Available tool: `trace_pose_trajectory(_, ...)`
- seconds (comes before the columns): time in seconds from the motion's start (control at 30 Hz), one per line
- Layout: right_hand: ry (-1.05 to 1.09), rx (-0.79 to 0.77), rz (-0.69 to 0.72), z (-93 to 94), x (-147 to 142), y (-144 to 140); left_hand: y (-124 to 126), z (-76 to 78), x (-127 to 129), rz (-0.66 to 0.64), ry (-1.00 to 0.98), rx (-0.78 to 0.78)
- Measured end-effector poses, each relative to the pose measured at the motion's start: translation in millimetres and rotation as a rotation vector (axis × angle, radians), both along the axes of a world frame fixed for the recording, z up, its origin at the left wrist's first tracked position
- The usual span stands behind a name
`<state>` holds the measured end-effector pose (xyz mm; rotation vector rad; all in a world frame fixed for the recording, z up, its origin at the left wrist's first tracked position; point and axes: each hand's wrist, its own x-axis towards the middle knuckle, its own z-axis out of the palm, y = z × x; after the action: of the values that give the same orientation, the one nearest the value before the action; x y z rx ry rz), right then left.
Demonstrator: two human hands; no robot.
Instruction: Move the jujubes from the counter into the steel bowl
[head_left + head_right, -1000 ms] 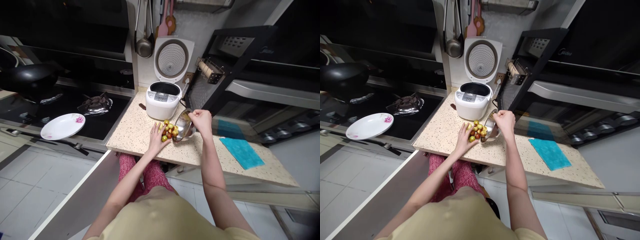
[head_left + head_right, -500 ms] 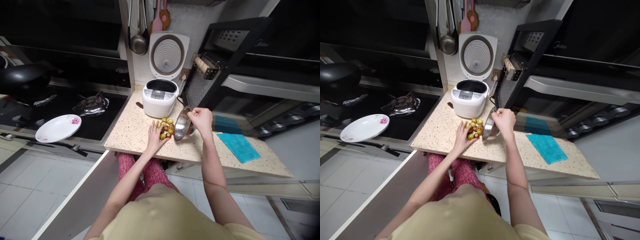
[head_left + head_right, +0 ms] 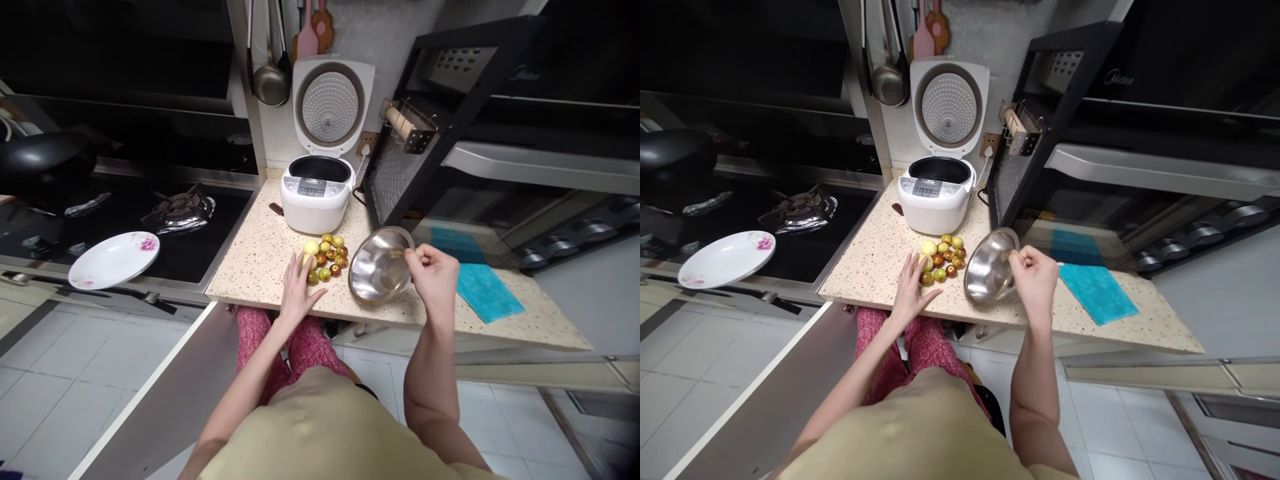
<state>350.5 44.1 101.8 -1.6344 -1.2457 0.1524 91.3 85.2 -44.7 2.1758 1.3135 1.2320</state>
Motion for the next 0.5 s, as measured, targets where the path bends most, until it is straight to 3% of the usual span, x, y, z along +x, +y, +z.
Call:
trace_pose_trajectory(0.17,0.254,0.044,0.055,-20.4,2.1,-43.4,-34.8,6.7,-19.3,0.049,-0.150,-0.043)
trace_pose_trajectory(0.27,0.338,0.058,0.099,-26.8,-10.2,-58.0,-53.9,20.0,-24.7,0.008,-0.309,-0.216)
trace_pose_trajectory(0.37,0.449,0.005,0.233,-37.5,-32.5,-54.9,-67.4,34.2,-28.0,-0.042,-0.493,-0.369)
trace_pose_trajectory(0.5,0.638,-0.079,0.473,-58.0,-71.9,-33.7,-75.3,45.7,-43.4,0.095,-0.544,-0.302)
